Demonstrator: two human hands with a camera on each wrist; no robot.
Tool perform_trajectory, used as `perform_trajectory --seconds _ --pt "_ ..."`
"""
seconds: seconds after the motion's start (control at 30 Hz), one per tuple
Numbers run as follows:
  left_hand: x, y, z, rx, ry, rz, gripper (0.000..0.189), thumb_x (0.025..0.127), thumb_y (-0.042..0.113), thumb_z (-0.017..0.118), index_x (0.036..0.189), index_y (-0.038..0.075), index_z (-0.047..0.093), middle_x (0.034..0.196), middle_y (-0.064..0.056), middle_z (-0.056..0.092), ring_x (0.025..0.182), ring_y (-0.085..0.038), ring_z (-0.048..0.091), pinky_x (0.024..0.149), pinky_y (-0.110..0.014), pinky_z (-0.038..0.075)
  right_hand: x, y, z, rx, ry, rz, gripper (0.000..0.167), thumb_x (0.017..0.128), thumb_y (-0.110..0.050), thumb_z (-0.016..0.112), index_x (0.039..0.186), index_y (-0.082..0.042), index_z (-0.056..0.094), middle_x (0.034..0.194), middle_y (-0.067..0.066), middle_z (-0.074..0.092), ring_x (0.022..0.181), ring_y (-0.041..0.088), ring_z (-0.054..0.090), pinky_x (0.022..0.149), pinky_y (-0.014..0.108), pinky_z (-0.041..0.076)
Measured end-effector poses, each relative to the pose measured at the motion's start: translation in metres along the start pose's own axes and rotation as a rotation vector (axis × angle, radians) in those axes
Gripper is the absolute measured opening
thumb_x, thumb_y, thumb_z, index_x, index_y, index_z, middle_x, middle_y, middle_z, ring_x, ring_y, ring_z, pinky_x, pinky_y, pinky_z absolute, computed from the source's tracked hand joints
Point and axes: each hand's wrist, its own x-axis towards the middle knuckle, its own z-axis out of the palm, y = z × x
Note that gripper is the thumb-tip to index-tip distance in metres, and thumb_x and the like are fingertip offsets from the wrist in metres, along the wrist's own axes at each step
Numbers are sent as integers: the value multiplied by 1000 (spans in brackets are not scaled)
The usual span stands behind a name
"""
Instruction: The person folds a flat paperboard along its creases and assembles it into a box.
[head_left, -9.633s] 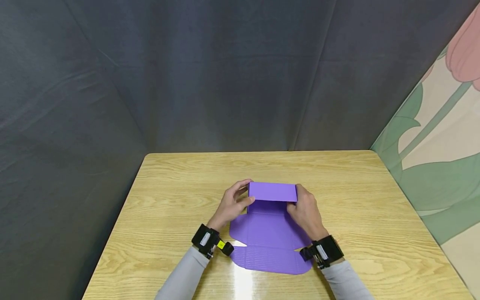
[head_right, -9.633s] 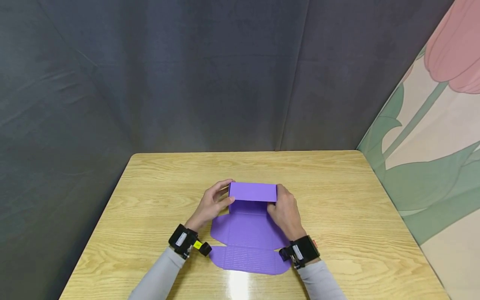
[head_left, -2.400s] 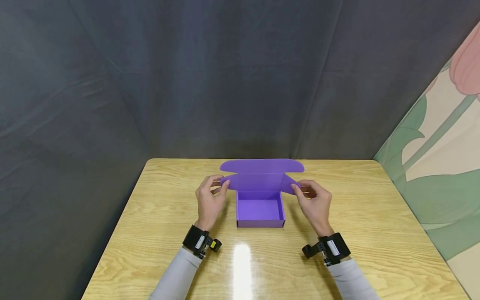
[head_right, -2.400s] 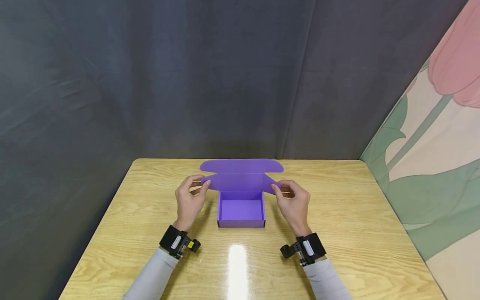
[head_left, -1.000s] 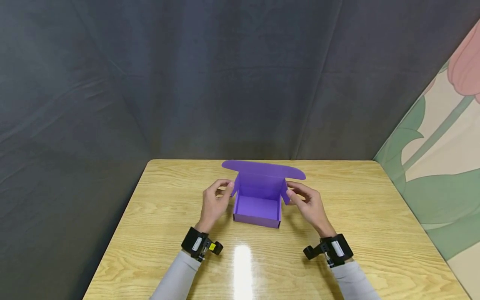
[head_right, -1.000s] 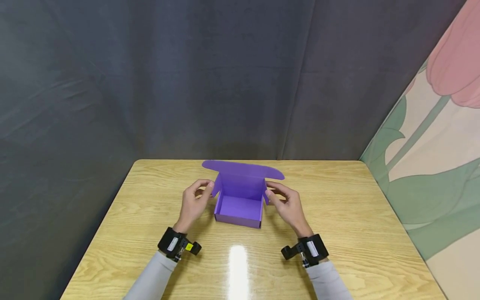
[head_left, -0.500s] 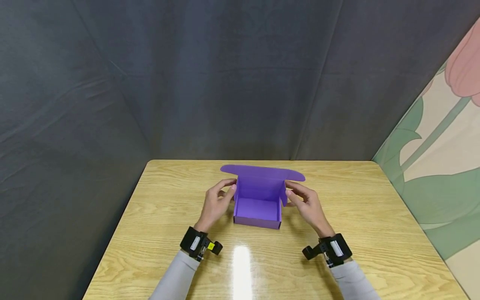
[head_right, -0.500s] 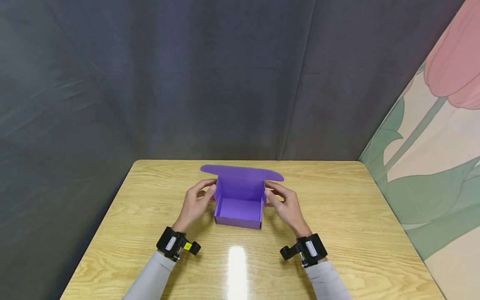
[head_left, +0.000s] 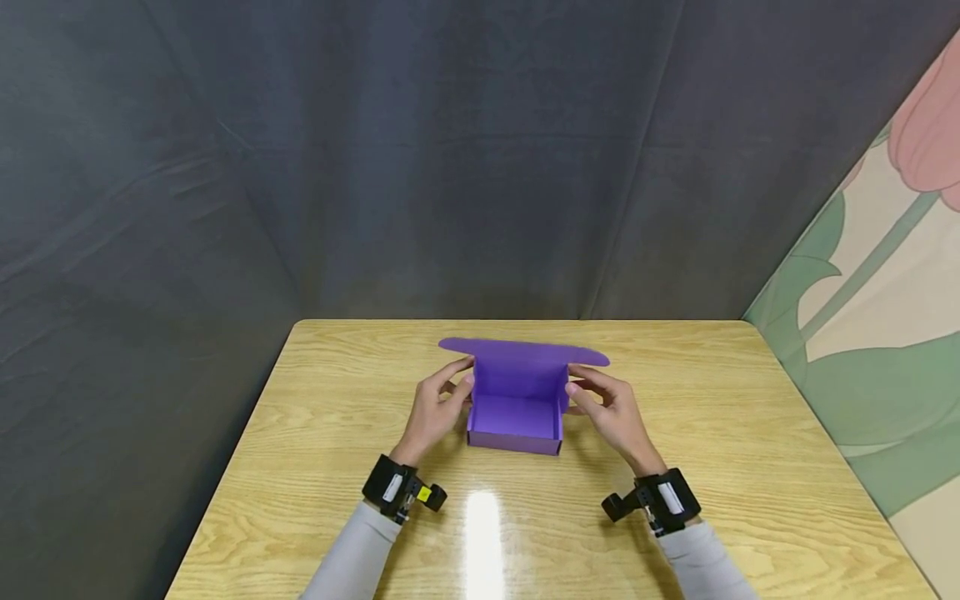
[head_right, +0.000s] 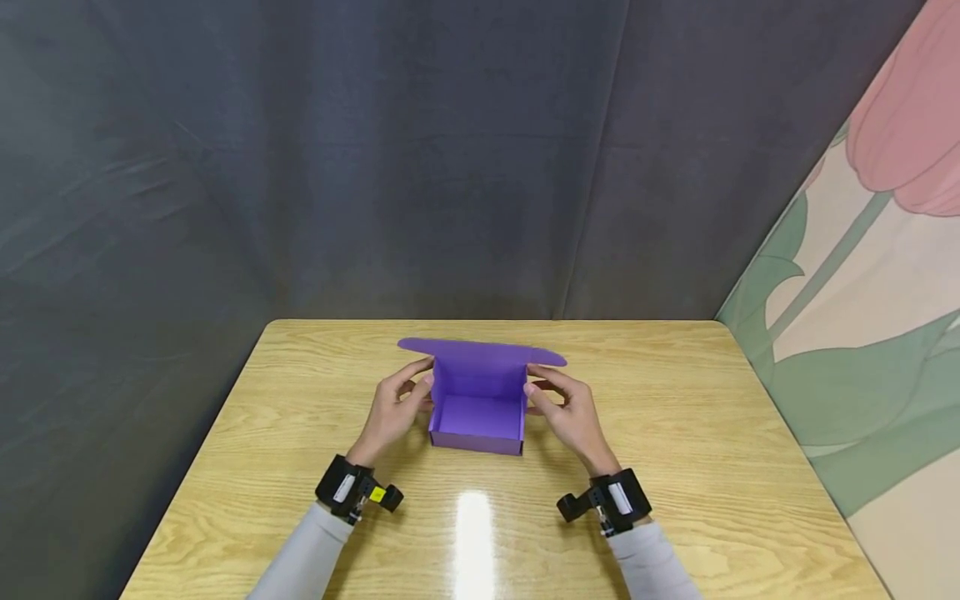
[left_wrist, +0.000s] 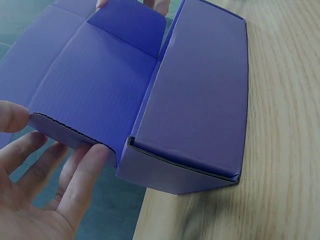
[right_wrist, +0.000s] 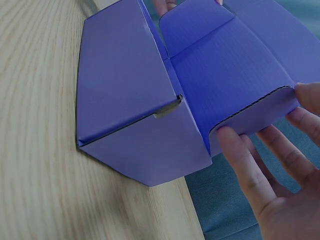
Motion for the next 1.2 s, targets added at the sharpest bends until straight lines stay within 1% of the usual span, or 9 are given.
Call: perform_trajectory --seconds 0.07,0.17,0.23,0.3,0.47,0.57,0.9,1.0,1.2 --pt "-1 0 0 1 -2 -6 38 108 14 64 145 8 66 147 -13 67 76 -42 73 57 -28 59 -1 0 1 13 -1 -7 40 104 1 65 140 14 60 142 37 59 117 8 68 78 41 67" --pt "-2 1 0 3 -5 -7 38 108 13 63 146 8 65 148 -13 66 77 -41 73 63 -41 64 -2 1 2 30 2 -11 39 103 2 66 140 14 61 141 37 59 118 11 68 78 42 67" --pt "-2 1 0 4 -8 1 38 108 13 63 146 8 65 148 -14 66 78 -40 74 67 -49 65 -2 1 3 35 6 -13 38 103 2 66 139 14 61 141 36 60 119 12 68 78 41 67" --pt "-2 1 0 -3 -13 14 38 108 12 63 146 7 65 148 -15 65 78 -39 74 70 -51 66 -3 1 4 40 10 -13 38 103 1 66 139 13 62 140 36 60 119 15 69 78 39 67" --pt "-3 -1 0 -15 -24 25 37 109 11 61 145 4 65 149 -18 64 82 -38 74 74 -45 67 -4 3 6 49 19 -15 37 102 3 66 137 14 62 139 36 60 119 21 70 78 37 67" --pt "-5 -2 0 -25 -25 15 37 109 11 61 146 4 64 150 -18 63 84 -38 74 75 -43 68 -5 4 7 49 22 -21 36 102 5 66 136 15 62 138 37 60 118 21 70 78 39 67" --pt "-5 -4 0 -50 -33 10 38 108 10 62 145 4 65 149 -19 63 87 -43 73 78 -46 67 -7 5 8 41 22 -39 36 102 4 66 137 12 63 138 36 60 118 21 70 78 40 67" --pt "-6 -4 0 -41 -42 5 38 109 11 62 146 4 64 150 -19 63 87 -40 73 79 -43 67 -8 5 8 43 23 -35 37 102 4 66 138 13 62 139 36 59 118 21 70 78 38 67" --pt "-6 -4 -2 -23 -64 -5 38 110 13 60 146 3 63 151 -19 62 86 -26 73 79 -35 67 -9 4 8 51 29 -23 37 101 5 66 137 14 61 139 37 58 119 21 70 79 39 67"
